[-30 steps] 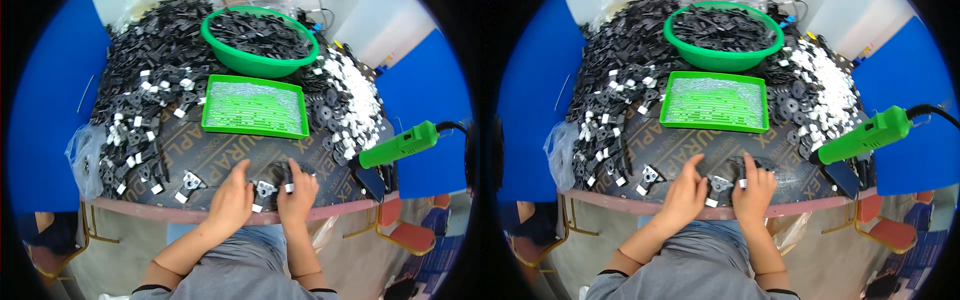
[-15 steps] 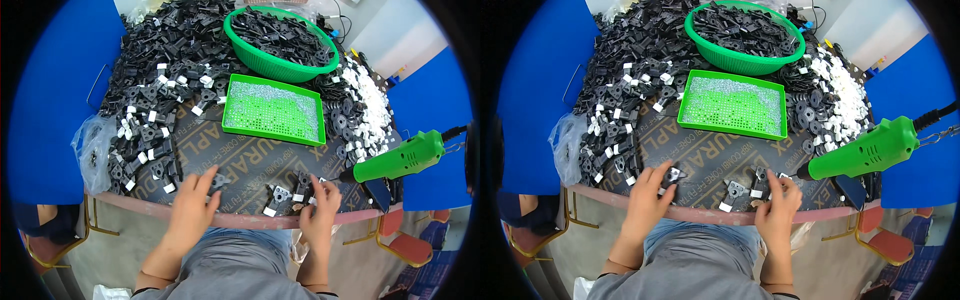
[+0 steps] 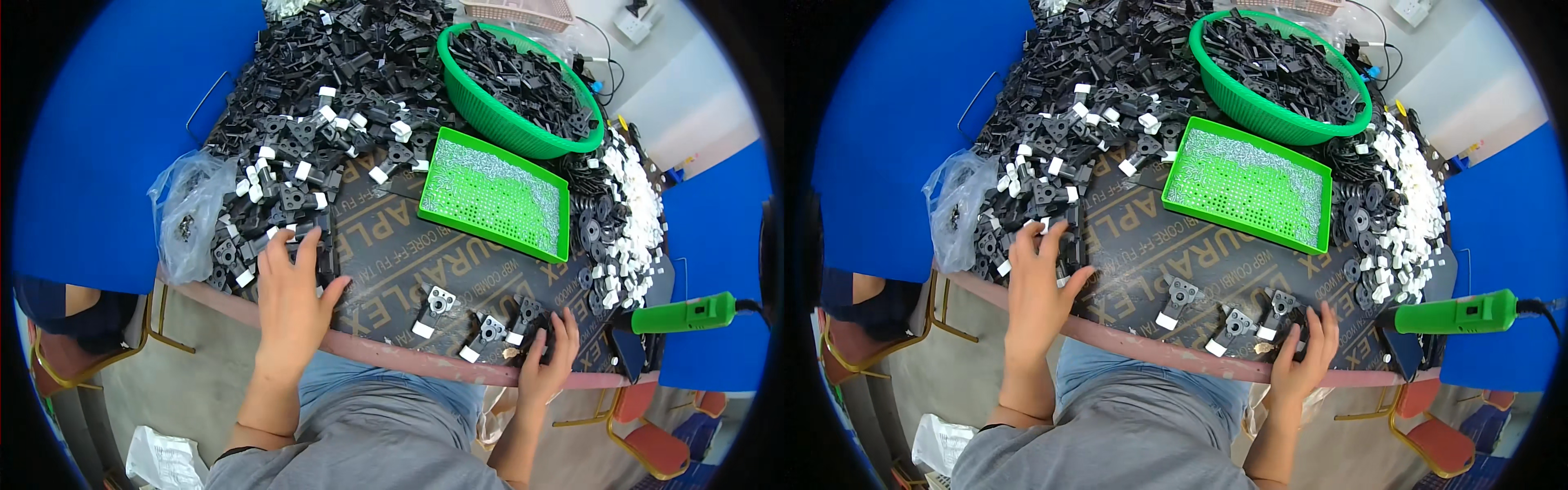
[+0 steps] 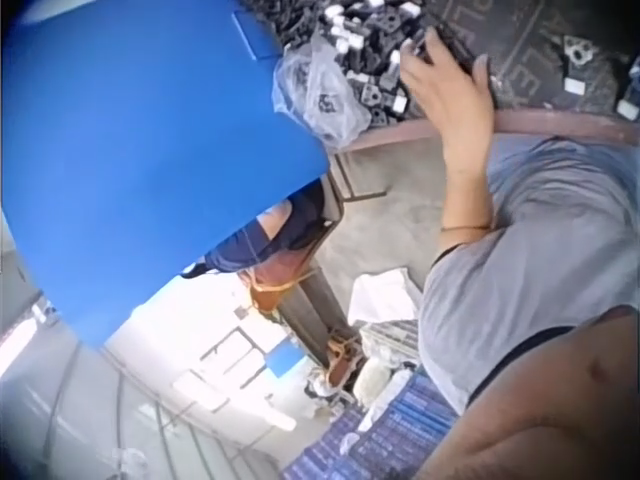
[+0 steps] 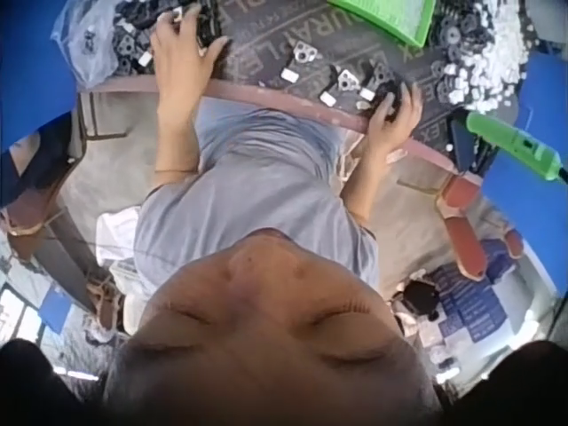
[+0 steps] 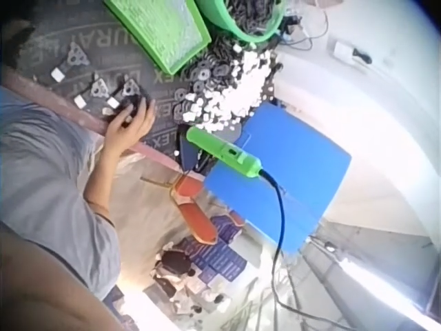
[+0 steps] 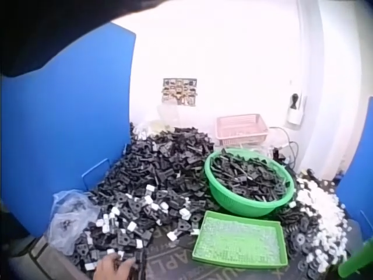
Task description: Assembling small plastic and metal components using an electric screwdriver and manual manipulation.
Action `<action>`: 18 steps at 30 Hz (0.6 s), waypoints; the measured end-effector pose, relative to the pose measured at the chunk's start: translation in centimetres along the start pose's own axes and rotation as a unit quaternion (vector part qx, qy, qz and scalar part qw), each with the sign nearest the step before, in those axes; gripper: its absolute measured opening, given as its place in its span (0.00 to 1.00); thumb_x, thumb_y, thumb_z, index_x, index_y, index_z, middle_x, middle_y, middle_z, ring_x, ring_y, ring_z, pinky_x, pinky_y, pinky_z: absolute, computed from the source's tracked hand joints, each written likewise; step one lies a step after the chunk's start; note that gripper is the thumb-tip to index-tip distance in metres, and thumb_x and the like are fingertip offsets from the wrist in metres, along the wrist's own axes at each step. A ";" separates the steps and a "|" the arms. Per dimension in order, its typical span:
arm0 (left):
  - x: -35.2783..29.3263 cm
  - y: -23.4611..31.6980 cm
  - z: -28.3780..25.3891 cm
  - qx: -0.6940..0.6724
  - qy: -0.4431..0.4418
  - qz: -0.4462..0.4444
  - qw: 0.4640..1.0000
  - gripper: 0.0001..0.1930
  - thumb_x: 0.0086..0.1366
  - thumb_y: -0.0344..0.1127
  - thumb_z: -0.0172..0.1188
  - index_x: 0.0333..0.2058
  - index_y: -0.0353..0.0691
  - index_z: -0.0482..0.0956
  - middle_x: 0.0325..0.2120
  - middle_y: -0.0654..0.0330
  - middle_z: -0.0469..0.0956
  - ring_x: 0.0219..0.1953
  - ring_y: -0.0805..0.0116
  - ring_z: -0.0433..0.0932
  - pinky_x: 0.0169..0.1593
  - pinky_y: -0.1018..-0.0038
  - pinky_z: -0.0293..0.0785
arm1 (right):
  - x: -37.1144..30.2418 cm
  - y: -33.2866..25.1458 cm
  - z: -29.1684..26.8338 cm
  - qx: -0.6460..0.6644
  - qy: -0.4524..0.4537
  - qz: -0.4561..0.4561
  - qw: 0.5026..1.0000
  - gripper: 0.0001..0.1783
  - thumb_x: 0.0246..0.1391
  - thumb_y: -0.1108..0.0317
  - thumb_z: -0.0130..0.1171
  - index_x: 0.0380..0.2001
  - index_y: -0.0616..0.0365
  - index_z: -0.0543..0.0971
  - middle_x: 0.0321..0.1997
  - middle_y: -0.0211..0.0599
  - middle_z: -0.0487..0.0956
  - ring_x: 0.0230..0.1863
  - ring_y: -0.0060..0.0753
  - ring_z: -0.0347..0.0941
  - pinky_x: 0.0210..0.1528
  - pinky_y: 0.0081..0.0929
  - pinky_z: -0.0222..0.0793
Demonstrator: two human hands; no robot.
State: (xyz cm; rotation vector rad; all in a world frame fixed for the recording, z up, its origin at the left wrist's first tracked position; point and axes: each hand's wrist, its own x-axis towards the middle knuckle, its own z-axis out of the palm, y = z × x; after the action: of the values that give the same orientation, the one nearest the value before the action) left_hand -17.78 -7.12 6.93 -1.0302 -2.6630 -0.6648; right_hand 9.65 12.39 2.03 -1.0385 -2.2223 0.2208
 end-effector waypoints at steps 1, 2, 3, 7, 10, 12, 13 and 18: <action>-0.4 -0.7 0.2 -0.026 -0.023 -0.010 0.999 0.35 0.51 0.32 0.74 0.59 0.41 0.71 0.50 0.48 0.70 0.54 0.45 0.66 0.57 0.55 0.67 | -0.2 -0.3 0.1 -0.001 0.063 -0.019 0.998 0.16 0.58 0.78 0.57 0.50 0.62 0.78 0.58 0.46 0.77 0.61 0.50 0.70 0.65 0.42 0.62; -0.7 -1.0 0.2 -0.054 -0.047 -0.020 0.997 0.35 0.50 0.31 0.74 0.58 0.41 0.71 0.50 0.50 0.70 0.54 0.46 0.66 0.58 0.55 0.67 | -0.4 -0.5 0.1 0.001 0.062 -0.021 0.998 0.16 0.58 0.78 0.57 0.50 0.62 0.78 0.58 0.46 0.77 0.61 0.50 0.70 0.65 0.42 0.62; -1.0 -0.7 0.2 -0.065 -0.043 -0.004 0.997 0.33 0.49 0.30 0.73 0.56 0.41 0.73 0.50 0.52 0.71 0.54 0.46 0.66 0.57 0.56 0.67 | -0.8 -0.8 -0.1 0.018 0.079 -0.034 0.996 0.16 0.54 0.80 0.59 0.47 0.61 0.80 0.55 0.43 0.78 0.57 0.48 0.71 0.62 0.41 0.64; -2.2 2.3 0.5 -0.154 -0.088 0.070 0.982 0.31 0.48 0.30 0.74 0.54 0.41 0.76 0.49 0.52 0.72 0.54 0.47 0.67 0.57 0.58 0.68 | 0.3 -5.3 -0.3 0.091 0.024 -0.138 0.986 0.14 0.48 0.81 0.63 0.40 0.59 0.82 0.46 0.39 0.80 0.51 0.46 0.72 0.56 0.39 0.67; -2.7 3.4 1.1 -0.243 -0.125 0.095 0.957 0.30 0.48 0.30 0.74 0.52 0.40 0.77 0.48 0.52 0.73 0.54 0.48 0.68 0.57 0.58 0.68 | 2.9 -9.0 1.0 0.176 -0.090 -0.175 0.964 0.19 0.43 0.81 0.64 0.41 0.55 0.82 0.48 0.38 0.80 0.55 0.49 0.71 0.59 0.41 0.65; -3.0 3.0 1.7 -0.290 -0.126 0.088 0.945 0.28 0.48 0.28 0.74 0.50 0.38 0.79 0.46 0.52 0.75 0.54 0.50 0.71 0.57 0.61 0.69 | 4.2 -10.9 1.8 0.192 -0.132 -0.176 0.956 0.21 0.42 0.81 0.64 0.44 0.54 0.82 0.51 0.38 0.79 0.58 0.50 0.70 0.60 0.42 0.65; -3.0 2.7 1.9 -0.293 -0.129 0.092 0.943 0.28 0.48 0.28 0.74 0.50 0.38 0.79 0.46 0.52 0.75 0.54 0.50 0.71 0.57 0.61 0.69 | 4.8 -11.6 1.8 0.209 -0.197 -0.177 0.941 0.24 0.42 0.81 0.65 0.47 0.54 0.80 0.54 0.39 0.77 0.61 0.52 0.68 0.62 0.44 0.64; -2.7 0.3 1.5 -0.416 -0.111 -0.020 0.902 0.26 0.56 0.20 0.65 0.55 0.37 0.77 0.51 0.55 0.72 0.57 0.64 0.71 0.58 0.71 0.70 | 5.6 -12.3 3.9 0.158 -0.286 -0.287 0.900 0.26 0.44 0.77 0.65 0.51 0.54 0.77 0.59 0.40 0.74 0.66 0.51 0.63 0.66 0.48 0.61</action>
State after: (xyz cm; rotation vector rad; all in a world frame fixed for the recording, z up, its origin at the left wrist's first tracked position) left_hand -15.66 -7.72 4.76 -1.2792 -2.5880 -1.8991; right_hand -2.99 8.75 6.89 -0.1057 -2.7735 0.6592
